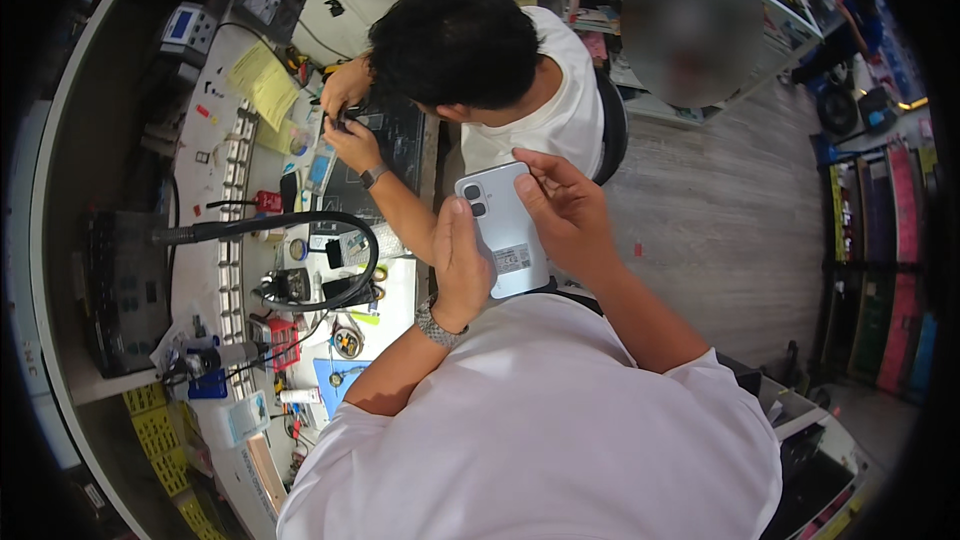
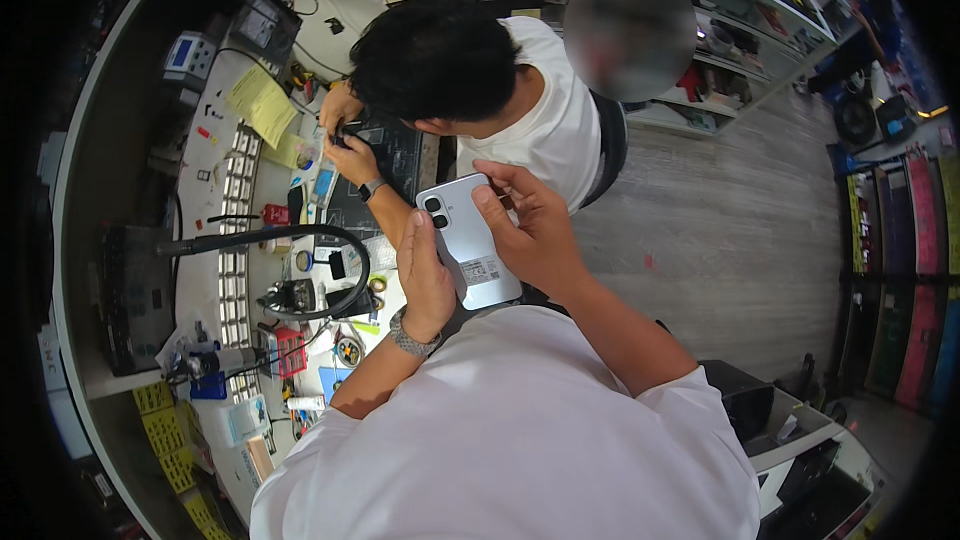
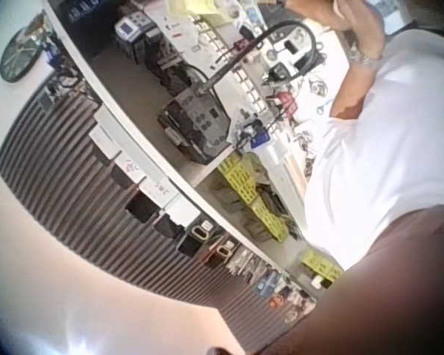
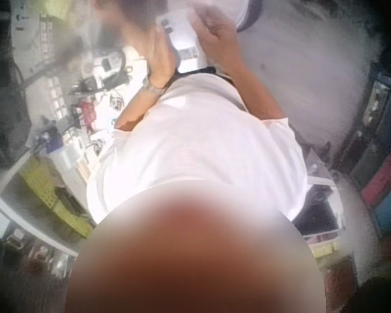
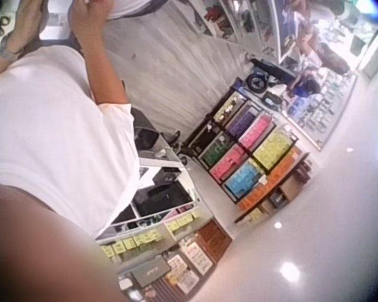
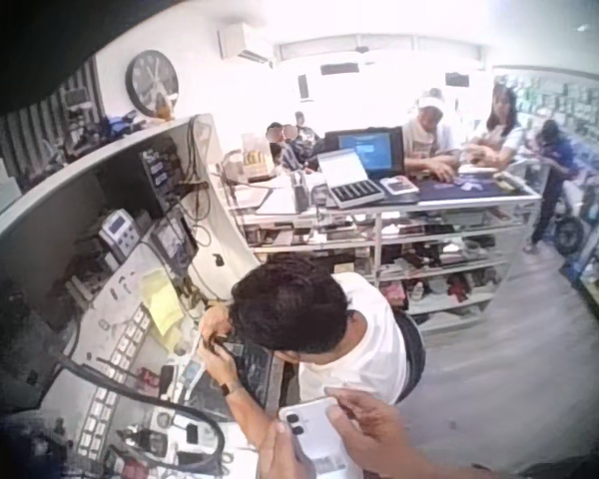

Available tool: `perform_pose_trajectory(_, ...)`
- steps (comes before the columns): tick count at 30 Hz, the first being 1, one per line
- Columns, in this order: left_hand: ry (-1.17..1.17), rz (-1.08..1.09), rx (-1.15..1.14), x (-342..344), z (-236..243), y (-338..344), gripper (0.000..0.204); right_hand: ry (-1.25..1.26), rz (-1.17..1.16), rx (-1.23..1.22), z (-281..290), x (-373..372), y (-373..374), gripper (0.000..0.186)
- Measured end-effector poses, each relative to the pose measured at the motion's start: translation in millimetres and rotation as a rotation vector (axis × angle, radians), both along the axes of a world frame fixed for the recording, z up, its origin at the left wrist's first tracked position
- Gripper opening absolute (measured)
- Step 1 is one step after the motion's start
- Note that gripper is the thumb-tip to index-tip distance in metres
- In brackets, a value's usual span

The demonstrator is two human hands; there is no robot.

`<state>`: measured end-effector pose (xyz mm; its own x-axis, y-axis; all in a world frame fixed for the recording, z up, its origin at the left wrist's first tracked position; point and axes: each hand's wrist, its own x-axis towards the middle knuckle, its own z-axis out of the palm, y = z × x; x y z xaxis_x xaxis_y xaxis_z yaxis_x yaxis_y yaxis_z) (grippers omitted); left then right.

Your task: The person uses a screwdriver to remove screws from the back of a disassembled smartphone, then places the phone on the counter and hands it to a customer. The person then picks up a blue smartphone and shows it to the customer.

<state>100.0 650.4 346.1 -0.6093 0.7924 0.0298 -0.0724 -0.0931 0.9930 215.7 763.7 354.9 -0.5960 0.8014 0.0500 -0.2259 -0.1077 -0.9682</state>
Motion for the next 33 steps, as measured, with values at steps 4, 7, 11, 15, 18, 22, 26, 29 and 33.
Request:
perform_pose_trajectory(4,-0.040,-0.049,0.018,1,-3,19,0.040,0.039,-0.150,-0.032,1,3,1,0.028)
perform_pose_trajectory(7,-0.011,-0.122,-0.009,5,-7,35,0.039,-0.018,-0.275,0.005,0,15,5,0.023)
perform_pose_trajectory(11,-0.006,-0.320,-0.065,23,-2,65,0.023,-0.028,-0.501,0.134,-3,38,19,0.021)
perform_pose_trajectory(15,0.081,-0.356,0.036,69,9,118,0.042,0.082,-0.529,0.067,0,78,53,0.022)
perform_pose_trajectory(18,-0.054,-0.360,0.067,104,15,158,0.045,0.106,-0.532,0.125,-1,111,88,0.025)
perform_pose_trajectory(22,0.025,-0.203,0.153,139,21,214,0.045,-0.155,-0.539,0.326,-9,166,138,0.025)
perform_pose_trajectory(26,-0.148,-0.190,0.262,172,32,280,0.037,-0.159,-0.551,0.240,-11,213,160,0.021)
perform_pose_trajectory(29,-0.284,-0.302,0.281,210,35,319,0.034,-0.205,-0.624,0.202,-6,250,174,0.017)
perform_pose_trajectory(33,-0.410,-0.453,0.212,255,24,356,0.037,-0.285,-0.739,0.280,0,298,189,0.012)
